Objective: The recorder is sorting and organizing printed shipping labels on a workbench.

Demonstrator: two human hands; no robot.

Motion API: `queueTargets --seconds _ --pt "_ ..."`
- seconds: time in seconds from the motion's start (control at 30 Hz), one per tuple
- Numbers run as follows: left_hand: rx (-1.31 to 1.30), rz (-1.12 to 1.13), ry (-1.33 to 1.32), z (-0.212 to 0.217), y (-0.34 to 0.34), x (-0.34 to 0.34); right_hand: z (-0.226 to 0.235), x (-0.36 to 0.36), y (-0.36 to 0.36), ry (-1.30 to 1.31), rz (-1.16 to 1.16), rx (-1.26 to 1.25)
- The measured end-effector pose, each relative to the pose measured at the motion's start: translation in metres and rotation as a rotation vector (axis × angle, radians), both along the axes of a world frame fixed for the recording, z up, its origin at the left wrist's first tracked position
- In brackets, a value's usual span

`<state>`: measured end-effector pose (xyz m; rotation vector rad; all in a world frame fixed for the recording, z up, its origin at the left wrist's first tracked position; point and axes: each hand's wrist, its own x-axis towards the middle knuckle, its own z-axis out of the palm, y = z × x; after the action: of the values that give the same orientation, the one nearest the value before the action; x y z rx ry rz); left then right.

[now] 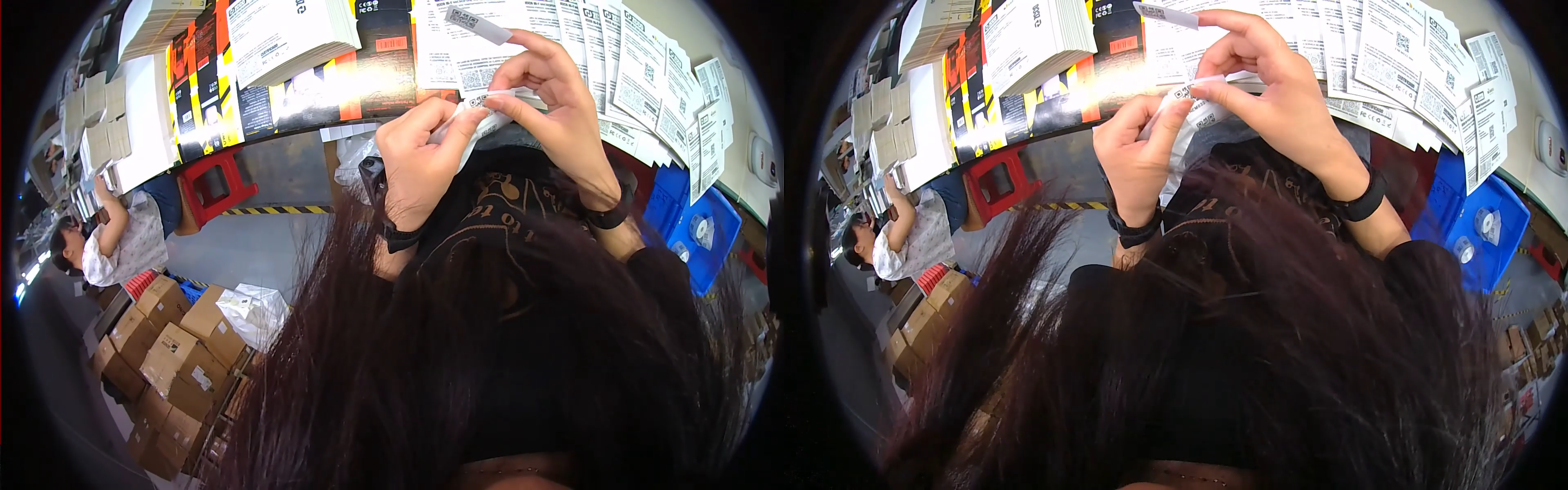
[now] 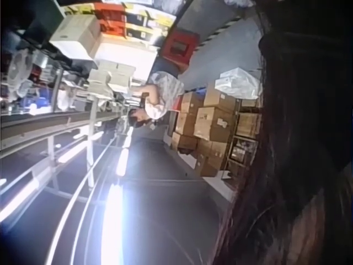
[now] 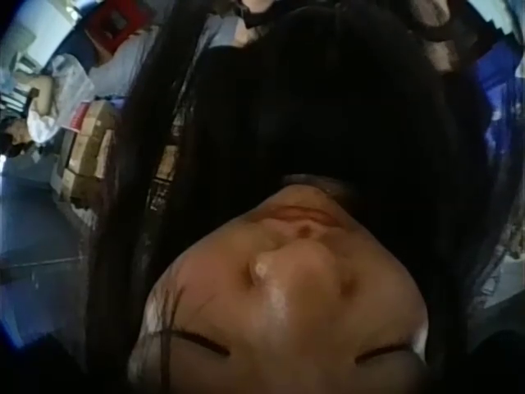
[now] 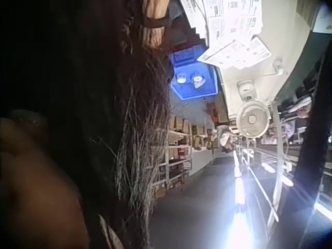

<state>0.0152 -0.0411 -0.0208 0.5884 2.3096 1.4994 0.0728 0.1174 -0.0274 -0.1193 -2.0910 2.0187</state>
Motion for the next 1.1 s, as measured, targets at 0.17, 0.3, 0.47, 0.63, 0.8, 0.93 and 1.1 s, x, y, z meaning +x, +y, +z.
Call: queueTargets --seconds 0.17,0.3,0.47,0.63,0.8,0.93,1.1 --pt "0.148 0.131 0.63 -0.005 0.021 -0.013 0.001 -0.001 -0.002 -0.039 -0.016 -0.06" --pt "0.2 -0.075 0.323 -0.014 0.007 -0.012 0.001 0.0 0.0 -0.081 -0.003 -0.079" --pt "0.209 -0.006 0.062 -0.009 0.008 -0.007 0.0 -0.002 -0.004 -0.065 -0.047 -0.056" --pt "0.176 0.0 -0.06 -0.014 0.007 -0.004 -0.003 -0.003 -0.004 -0.061 -0.057 -0.061" --pt "0.121 -0.078 -0.023 -0.005 0.013 0.003 -0.008 0.0 0.015 -0.032 -0.179 -0.056" --pt "0.086 -0.121 0.034 -0.001 0.015 0.005 -0.011 0.0 0.019 -0.007 -0.244 0.001" --pt "0.117 -0.112 0.073 0.0 0.017 0.001 -0.002 -0.002 0.012 -0.034 -0.247 -0.012"
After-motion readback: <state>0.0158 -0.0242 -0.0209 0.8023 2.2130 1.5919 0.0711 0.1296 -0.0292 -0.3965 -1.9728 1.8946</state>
